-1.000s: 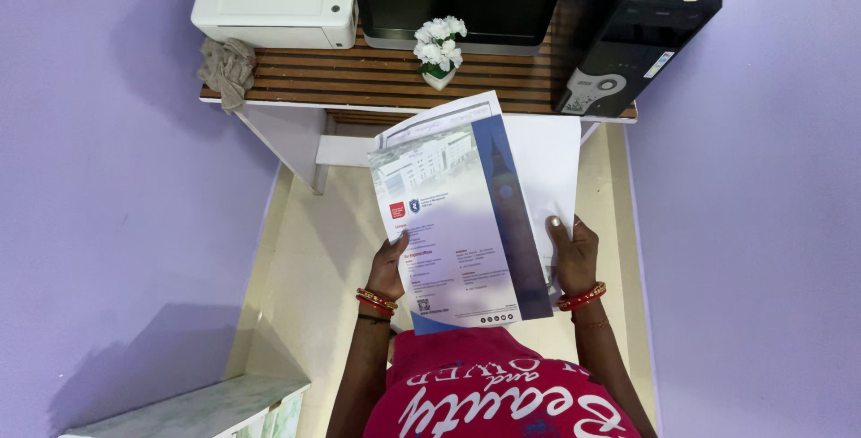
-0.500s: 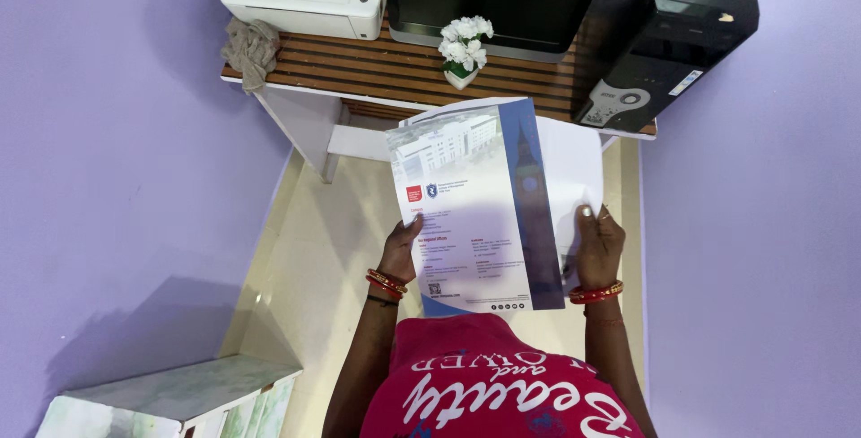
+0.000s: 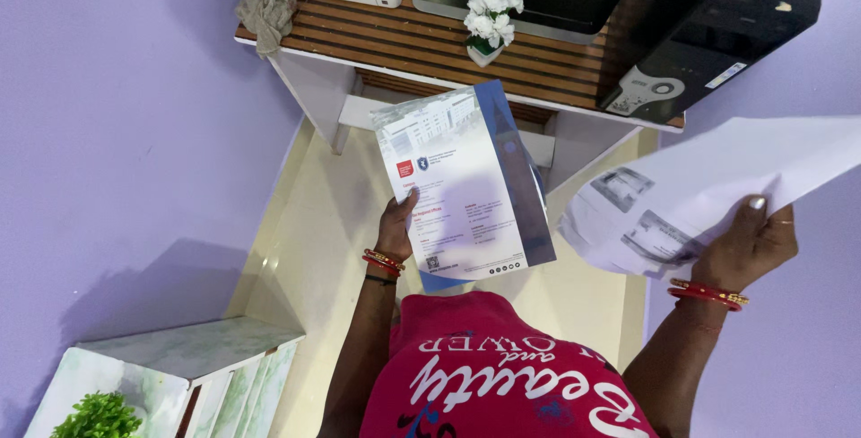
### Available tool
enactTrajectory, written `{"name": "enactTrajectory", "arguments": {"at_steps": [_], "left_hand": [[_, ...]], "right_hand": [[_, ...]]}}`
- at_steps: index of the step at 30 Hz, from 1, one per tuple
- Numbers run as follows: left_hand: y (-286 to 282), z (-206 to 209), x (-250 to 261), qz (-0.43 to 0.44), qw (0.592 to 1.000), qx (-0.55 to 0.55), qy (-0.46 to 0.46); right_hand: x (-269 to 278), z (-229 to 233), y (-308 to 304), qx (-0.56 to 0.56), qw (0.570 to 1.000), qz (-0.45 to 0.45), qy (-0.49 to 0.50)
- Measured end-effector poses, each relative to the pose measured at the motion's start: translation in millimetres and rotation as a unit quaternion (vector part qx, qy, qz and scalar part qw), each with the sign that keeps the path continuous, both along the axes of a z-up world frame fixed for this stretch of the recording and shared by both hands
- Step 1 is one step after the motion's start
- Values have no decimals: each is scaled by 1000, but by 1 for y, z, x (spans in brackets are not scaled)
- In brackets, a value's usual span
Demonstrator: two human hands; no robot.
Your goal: The person wipes a printer with a cloth, places artificial plants on a shelf, and gathers papers and a book from the floor.
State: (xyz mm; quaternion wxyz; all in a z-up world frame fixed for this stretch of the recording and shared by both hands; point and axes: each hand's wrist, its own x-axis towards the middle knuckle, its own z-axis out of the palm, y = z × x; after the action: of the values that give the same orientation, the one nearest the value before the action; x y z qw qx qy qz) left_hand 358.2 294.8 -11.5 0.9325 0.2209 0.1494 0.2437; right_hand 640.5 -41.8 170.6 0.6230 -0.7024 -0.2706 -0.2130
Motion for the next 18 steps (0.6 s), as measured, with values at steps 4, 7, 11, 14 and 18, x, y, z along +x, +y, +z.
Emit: {"name": "enactTrajectory", "arguments": {"at_steps": [4,7,11,14,18], "left_hand": [[-2,0,6,-7,1000,2,1],[-4,4,7,-18,1000,1,1],[-8,9,8,-28,999,4,21],[-11,8,8,-25,999,16,21],[-12,9,9,-7,996,47,77]], "right_hand": [[-19,38,16,-9,999,46,1],[-36,74,38,119,969,212,33],[-42,61,69,182,931,288,133],[-38,-2,101,115,915,279,266],[-53,-70,121,-31,900,252,355]]}}
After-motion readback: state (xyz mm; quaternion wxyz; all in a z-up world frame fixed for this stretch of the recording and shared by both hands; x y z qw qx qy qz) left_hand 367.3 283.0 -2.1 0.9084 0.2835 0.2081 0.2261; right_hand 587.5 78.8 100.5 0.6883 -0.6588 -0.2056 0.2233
